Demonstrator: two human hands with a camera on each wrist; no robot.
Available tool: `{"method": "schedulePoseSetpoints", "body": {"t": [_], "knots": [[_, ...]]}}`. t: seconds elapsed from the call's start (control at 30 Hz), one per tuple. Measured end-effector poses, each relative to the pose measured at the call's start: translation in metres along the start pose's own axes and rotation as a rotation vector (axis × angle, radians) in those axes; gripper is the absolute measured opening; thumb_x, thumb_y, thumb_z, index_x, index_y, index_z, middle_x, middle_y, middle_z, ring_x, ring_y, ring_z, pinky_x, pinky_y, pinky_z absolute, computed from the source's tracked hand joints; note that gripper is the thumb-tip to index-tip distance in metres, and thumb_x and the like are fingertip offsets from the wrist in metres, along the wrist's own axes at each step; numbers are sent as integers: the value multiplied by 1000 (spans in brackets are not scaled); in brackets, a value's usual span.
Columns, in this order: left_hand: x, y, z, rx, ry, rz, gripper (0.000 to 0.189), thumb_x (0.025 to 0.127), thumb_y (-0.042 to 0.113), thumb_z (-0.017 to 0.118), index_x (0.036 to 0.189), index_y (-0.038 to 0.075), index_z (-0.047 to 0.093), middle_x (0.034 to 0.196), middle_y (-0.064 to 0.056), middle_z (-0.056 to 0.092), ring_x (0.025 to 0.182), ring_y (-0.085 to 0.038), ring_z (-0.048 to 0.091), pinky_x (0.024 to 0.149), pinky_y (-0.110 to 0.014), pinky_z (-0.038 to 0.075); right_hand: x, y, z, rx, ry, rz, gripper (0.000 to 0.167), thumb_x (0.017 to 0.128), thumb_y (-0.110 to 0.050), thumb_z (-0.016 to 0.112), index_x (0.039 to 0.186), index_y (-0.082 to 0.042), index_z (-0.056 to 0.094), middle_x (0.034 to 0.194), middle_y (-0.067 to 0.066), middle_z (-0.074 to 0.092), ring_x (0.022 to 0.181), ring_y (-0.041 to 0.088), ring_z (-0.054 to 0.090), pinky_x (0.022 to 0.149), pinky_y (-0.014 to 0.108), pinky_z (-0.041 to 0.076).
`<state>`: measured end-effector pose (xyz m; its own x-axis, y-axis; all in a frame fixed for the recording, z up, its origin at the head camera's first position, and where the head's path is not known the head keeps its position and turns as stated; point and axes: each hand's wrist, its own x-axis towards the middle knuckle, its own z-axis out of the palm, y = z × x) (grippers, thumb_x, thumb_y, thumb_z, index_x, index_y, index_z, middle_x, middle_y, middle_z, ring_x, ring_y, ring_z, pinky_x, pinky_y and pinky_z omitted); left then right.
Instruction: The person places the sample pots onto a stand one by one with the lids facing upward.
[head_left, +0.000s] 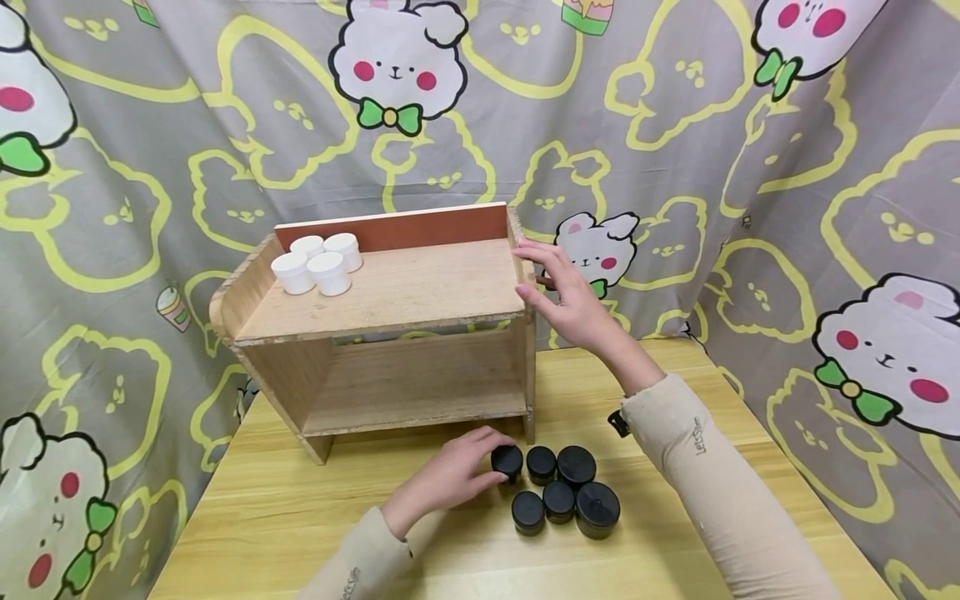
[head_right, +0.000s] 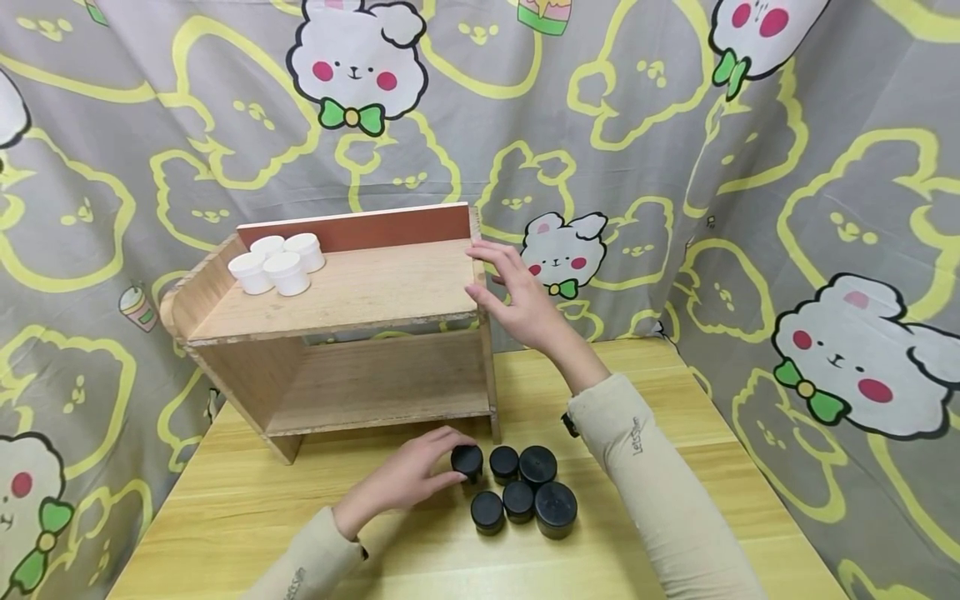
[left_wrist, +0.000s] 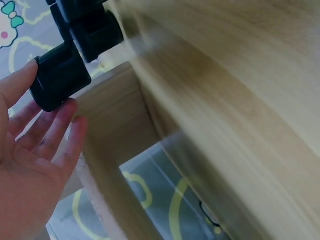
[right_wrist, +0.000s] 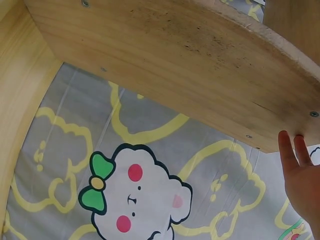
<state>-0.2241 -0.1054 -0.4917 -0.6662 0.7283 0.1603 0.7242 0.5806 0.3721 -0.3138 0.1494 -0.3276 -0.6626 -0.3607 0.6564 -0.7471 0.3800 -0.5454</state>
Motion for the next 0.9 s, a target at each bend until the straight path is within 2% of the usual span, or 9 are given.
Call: {"method": "schedulePoseSetpoints", "body": {"t": [0.3,0.57,0.9], "knots": [[-3,5,-17,-9,31,-7,46,101,33,68,144,17,58,136,2,63,123,-16,63,105,-37,53,-1,-1,1,2,-2,3,49,105,-30,61,151,-15,49,164,-1,35,148,23,40,113,55,46],[-6,11,-33,-16,85,-6,48,100,32,70,144,20,58,134,3,64,122,-15,64,104,-38,54,-1,0,1,4,-1,9,49,106,-31,60,151,-17,49,165,-1,35,149,24,39,113,58,45],[-7,10,-48,-15,188,56,48,97,26,74,142,14,60,134,0,65,124,-18,62,106,-40,53,-1,-2,1,4,4,15,49,106,-32,60,151,-20,48,164,-1,34,148,24,39,113,56,46]]}}
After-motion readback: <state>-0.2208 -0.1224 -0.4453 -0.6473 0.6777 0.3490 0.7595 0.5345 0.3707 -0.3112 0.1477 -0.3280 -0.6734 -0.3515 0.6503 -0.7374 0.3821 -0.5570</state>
